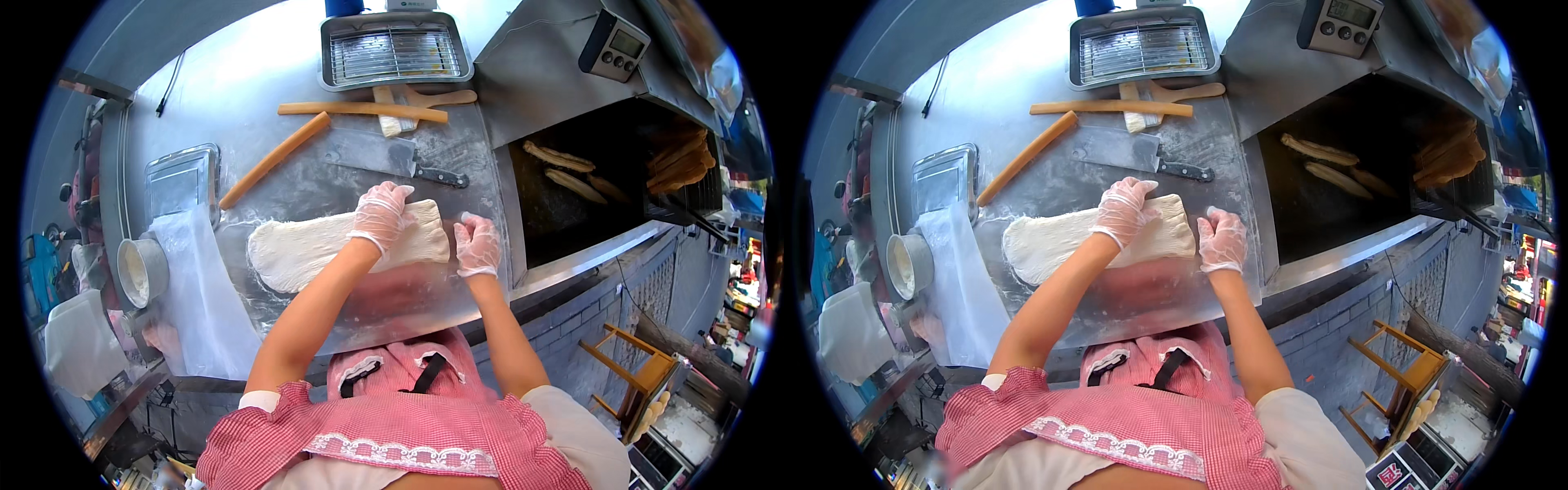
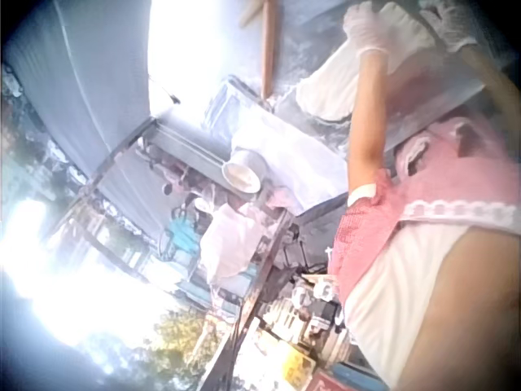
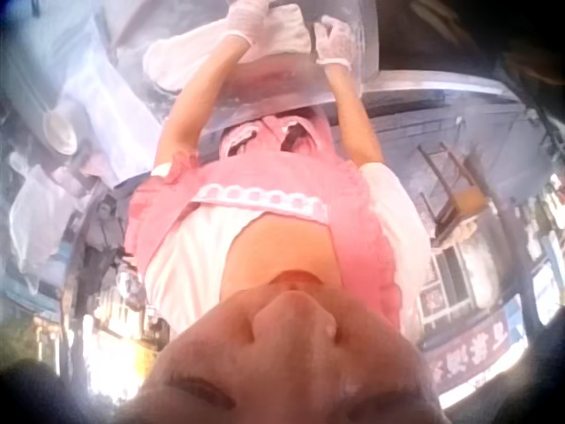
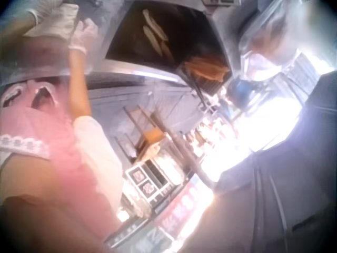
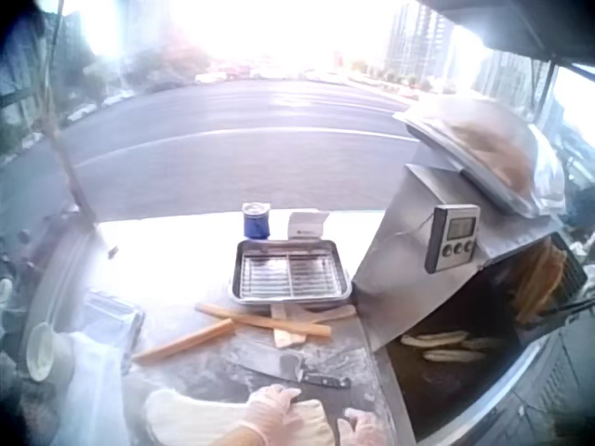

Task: The person cuts strips of dough, presses them together in pairs using a wooden rod, and deep-frys them in oil using tongs to flip and move the dough.

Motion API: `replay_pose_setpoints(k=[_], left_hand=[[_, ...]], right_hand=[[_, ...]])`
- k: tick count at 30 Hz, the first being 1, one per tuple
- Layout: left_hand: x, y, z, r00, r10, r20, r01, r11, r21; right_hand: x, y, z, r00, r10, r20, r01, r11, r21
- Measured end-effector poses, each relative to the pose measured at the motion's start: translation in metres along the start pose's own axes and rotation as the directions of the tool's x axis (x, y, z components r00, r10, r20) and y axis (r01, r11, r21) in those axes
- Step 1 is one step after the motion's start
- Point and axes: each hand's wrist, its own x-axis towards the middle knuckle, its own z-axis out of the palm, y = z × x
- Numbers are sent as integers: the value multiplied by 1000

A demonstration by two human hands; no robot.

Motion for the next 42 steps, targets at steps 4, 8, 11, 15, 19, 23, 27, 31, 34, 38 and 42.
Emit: replay_pose_setpoints(k=[4, 8, 11, 15, 19, 23, 27, 31, 34, 38, 42], left_hand=[[26, 31, -4, 961, -136, 241, 121, 990, 78], [42, 37, -30, 858, -6, 513, 6, 1000, 3], [37, -7, -10, 808, 129, 575, 276, 780, -562], [15, -11, 13, 859, 199, 471, 128, 809, -574], [-41, -26, -1, 962, 205, -179, -189, 976, 104], [-109, -102, -43, 992, -12, -123, 48, 954, 297], [-168, -145, -49, 989, -48, -141, 95, 932, 351], [-190, -154, -54, 978, -117, -170, 174, 910, 377], [-170, -166, -68, 966, -131, -223, 205, 914, 350], [-57, -202, -108, 812, -9, -583, 251, 908, 335], [-21, -220, -114, 859, -142, -492, 355, 857, 373]], right_hand=[[-34, -43, 14, 996, 78, -52, -85, 986, -146], [-40, -29, 32, 999, 33, -28, -31, 997, 65], [-51, -20, 68, 976, 215, -46, -105, 637, 764], [-40, -73, 76, 968, 193, -162, 46, 496, 867], [-27, -80, 61, 993, 113, -43, -72, 837, 543], [5, -29, 6, 981, -196, -7, 195, 971, 139], [67, 82, -71, 947, 321, 15, -242, 680, 692], [47, 34, -8, 997, 42, -66, -28, 980, 197], [40, 13, 11, 973, -69, -219, 64, 997, -31], [29, -23, 18, 972, 34, -231, -75, 982, -172], [12, -47, -3, 905, -248, -346, 203, 966, -159]])
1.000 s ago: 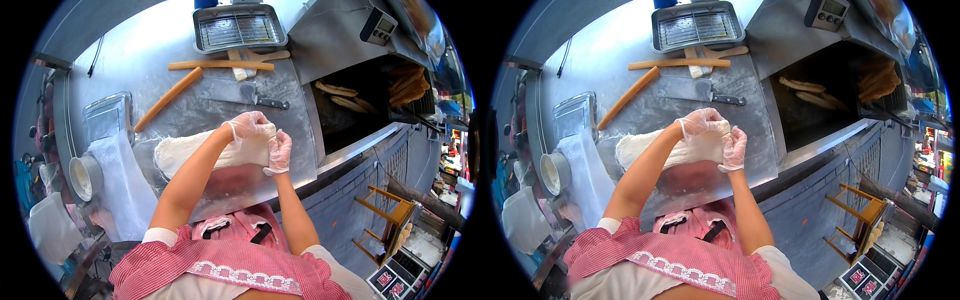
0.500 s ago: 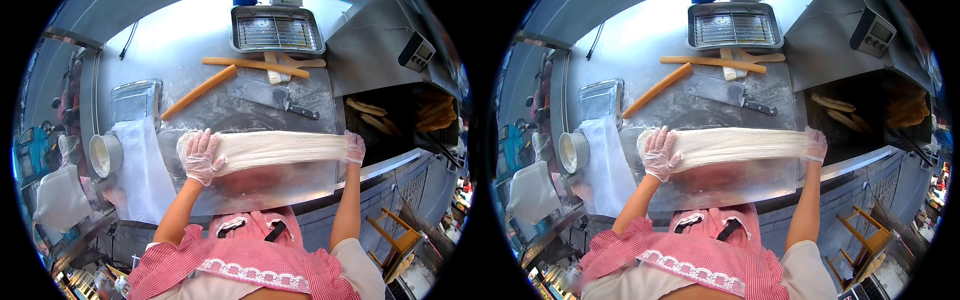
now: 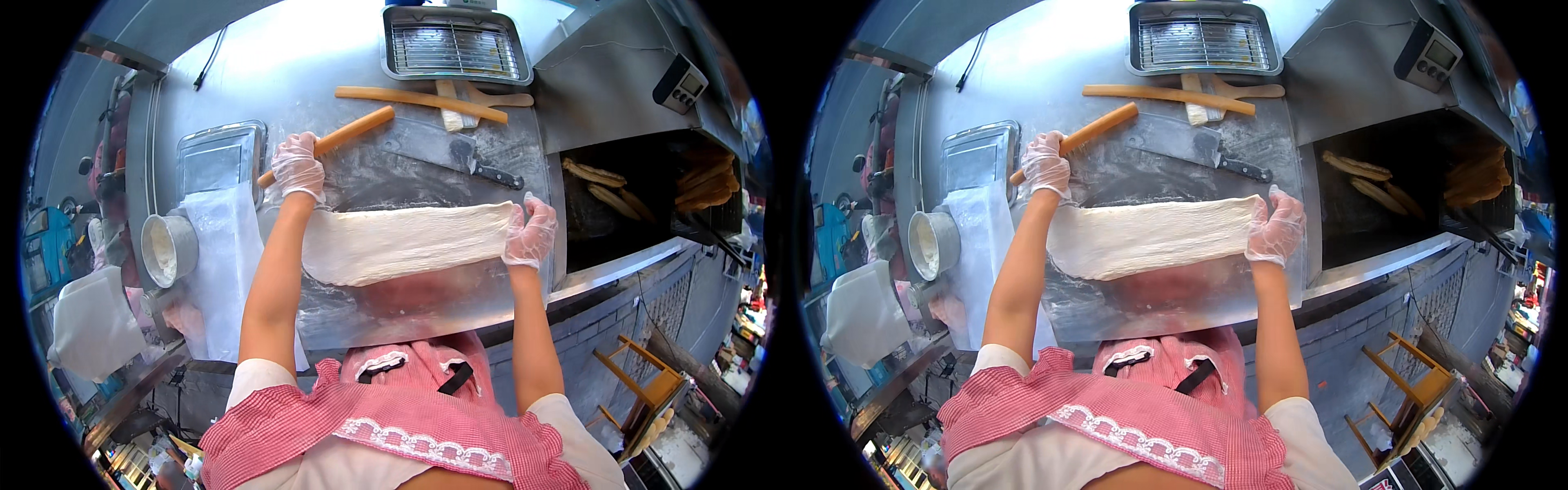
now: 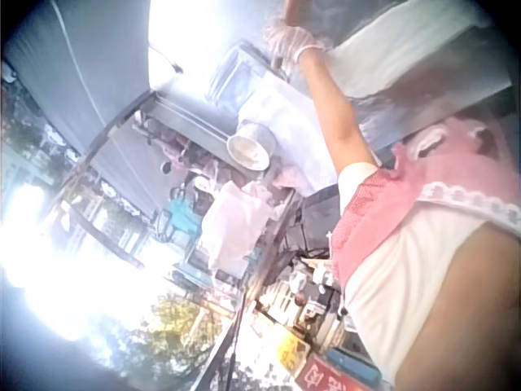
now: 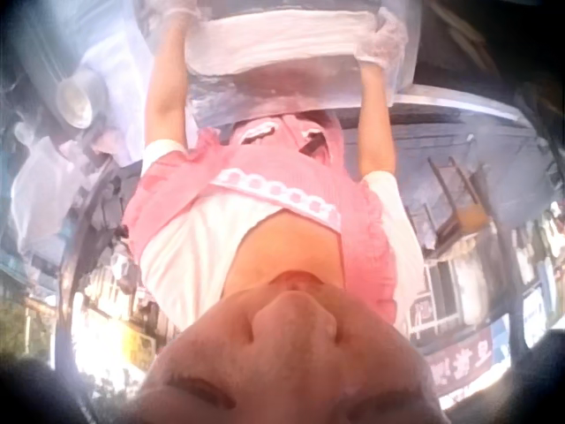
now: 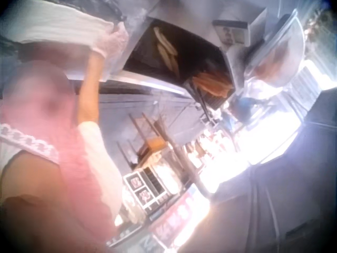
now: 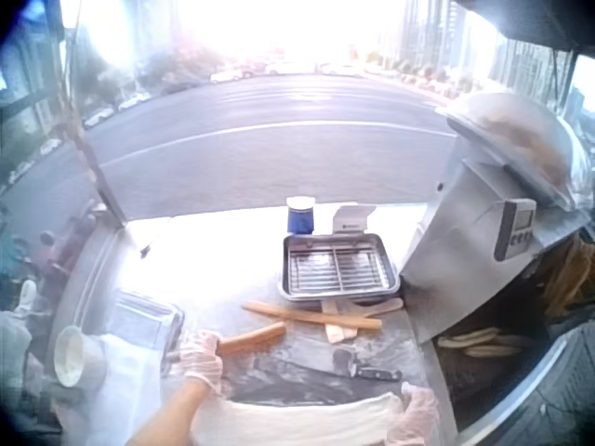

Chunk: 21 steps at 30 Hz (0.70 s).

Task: The person cuts strips of dough, presses them together in pairs using a wooden rod, and deep-frys them in oil using tongs to flip and move the dough.

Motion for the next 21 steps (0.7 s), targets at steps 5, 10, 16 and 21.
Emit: replay_pose_setpoints(k=[5, 10, 16, 21], left_hand=[[-53, 66, -65, 811, 584, 27, -549, 777, -308], [-99, 91, -62, 446, 886, 126, -775, 452, -441], [-117, 141, -33, 267, 925, 270, -805, 368, -465], [-103, 297, -3, 308, 951, -26, -865, 268, -425]], right_hand=[[-44, -102, -46, 897, -372, 237, 409, 903, -131], [-190, -98, -22, 803, -94, 588, 67, 995, 67], [-208, -95, -24, 914, 45, 403, -14, 997, -78], [-194, -35, -20, 913, 219, 343, -144, 962, -231]])
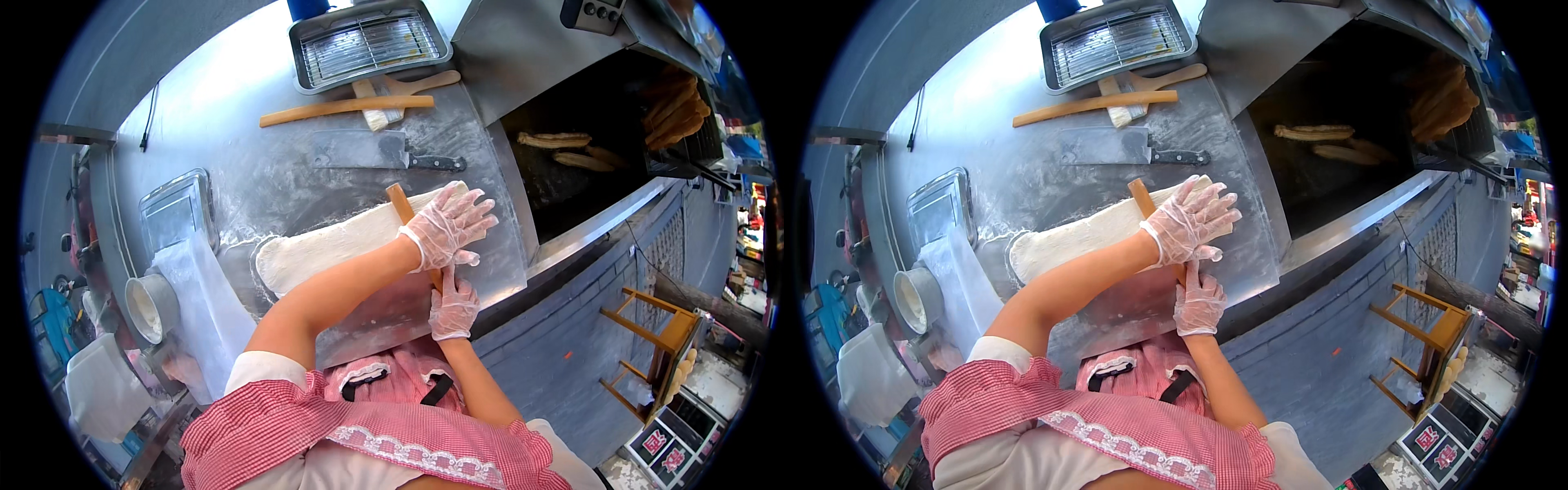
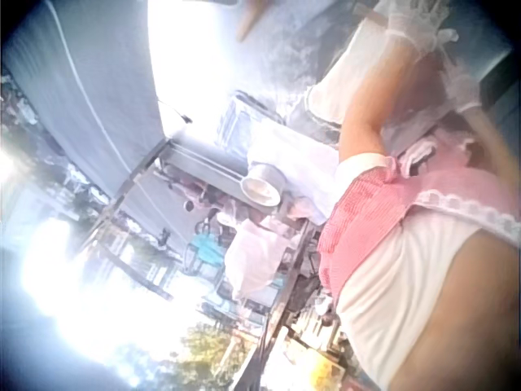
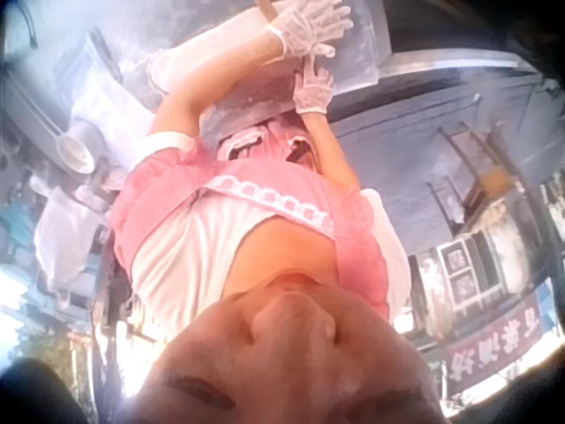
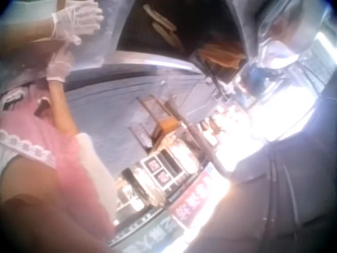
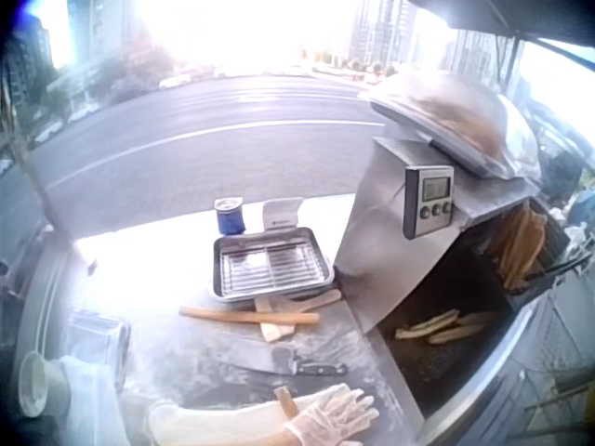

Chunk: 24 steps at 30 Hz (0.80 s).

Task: The person cuts strips of dough, presses them together in pairs using a wooden rod, and deep-frys them in oil using tongs to flip and move the dough.

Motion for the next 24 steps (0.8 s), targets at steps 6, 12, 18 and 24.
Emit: replay_pose_setpoints(k=[6, 12, 18, 24], left_hand=[[-21, -14, -33, 936, -97, 338, 132, 988, -82], [52, -7, 7, 989, -14, 146, 26, 997, -78], [124, 1, 17, 986, 20, 167, -14, 999, -38], [65, -5, -7, 982, -36, 184, 65, 986, -153]], right_hand=[[14, 28, -14, 998, -57, 31, 55, 996, 74], [33, 78, -22, 1000, 1, 8, -1, 1000, 12], [50, 118, -30, 995, 16, -102, -22, 998, -52], [47, 104, -22, 993, -99, -59, 102, 994, 44]])
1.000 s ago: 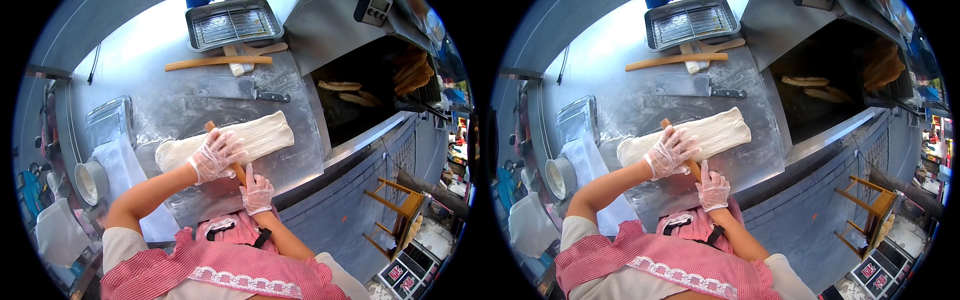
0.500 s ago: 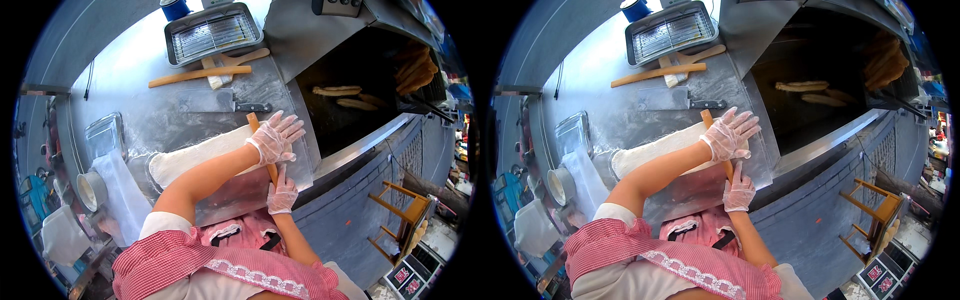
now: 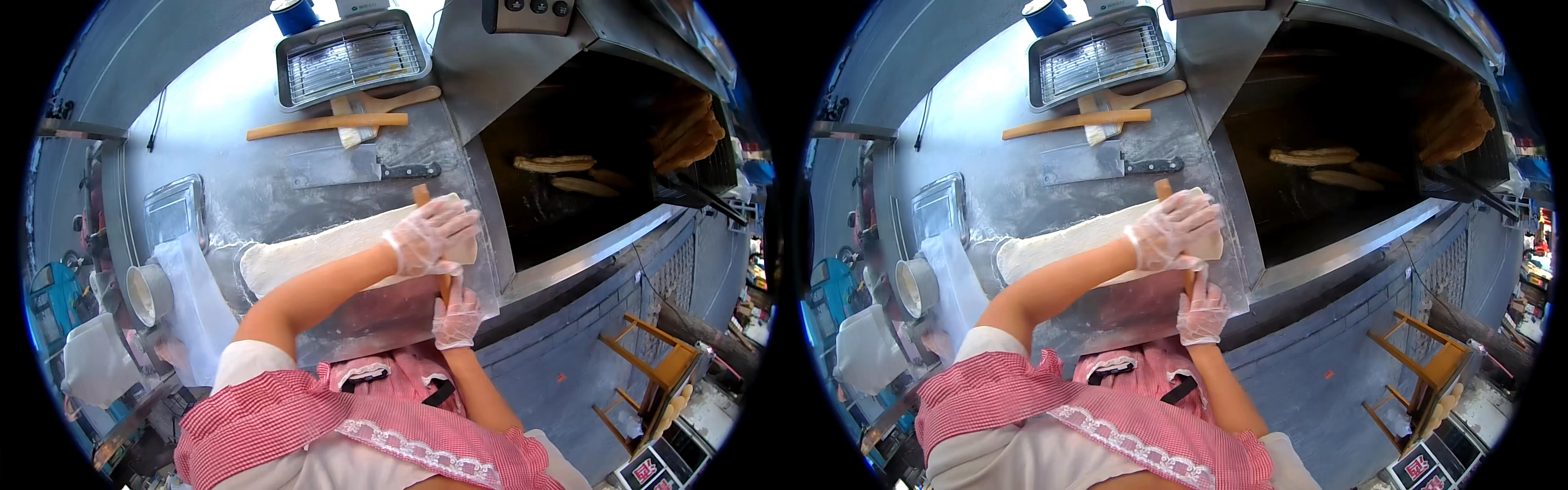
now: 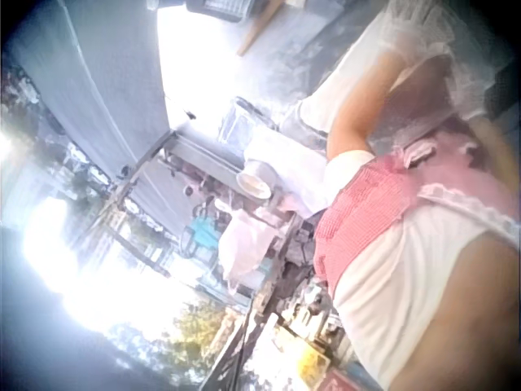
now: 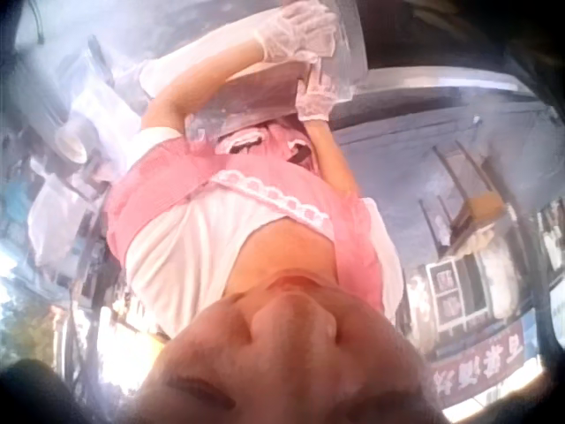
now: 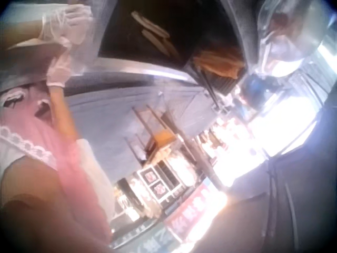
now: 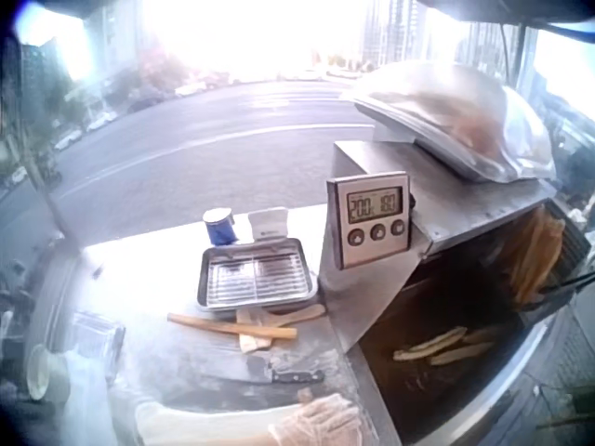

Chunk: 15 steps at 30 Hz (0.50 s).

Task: The person cuts strips of dough, presses them together in pairs using a wooden rod, and deep-frys them in oil using tongs to flip and move the dough.

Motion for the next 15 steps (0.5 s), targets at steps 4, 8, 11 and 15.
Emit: replay_pose_setpoints(k=[4, 8, 11, 15], left_hand=[[-128, -17, -42, 957, -155, 244, 148, 988, 49], [-38, -3, 0, 963, -144, -228, 109, 981, -159], [-129, -8, 1, 954, -243, -177, 240, 970, -36], [-247, -23, -40, 944, -329, 23, 328, 944, 45]], right_hand=[[-16, -63, 4, 975, -193, 109, 182, 978, 104], [-19, -87, 6, 946, -111, 304, 109, 994, 26], [-37, -110, 18, 938, -258, 231, 252, 966, 56], [-60, -157, 34, 883, -412, 224, 397, 911, 112]])
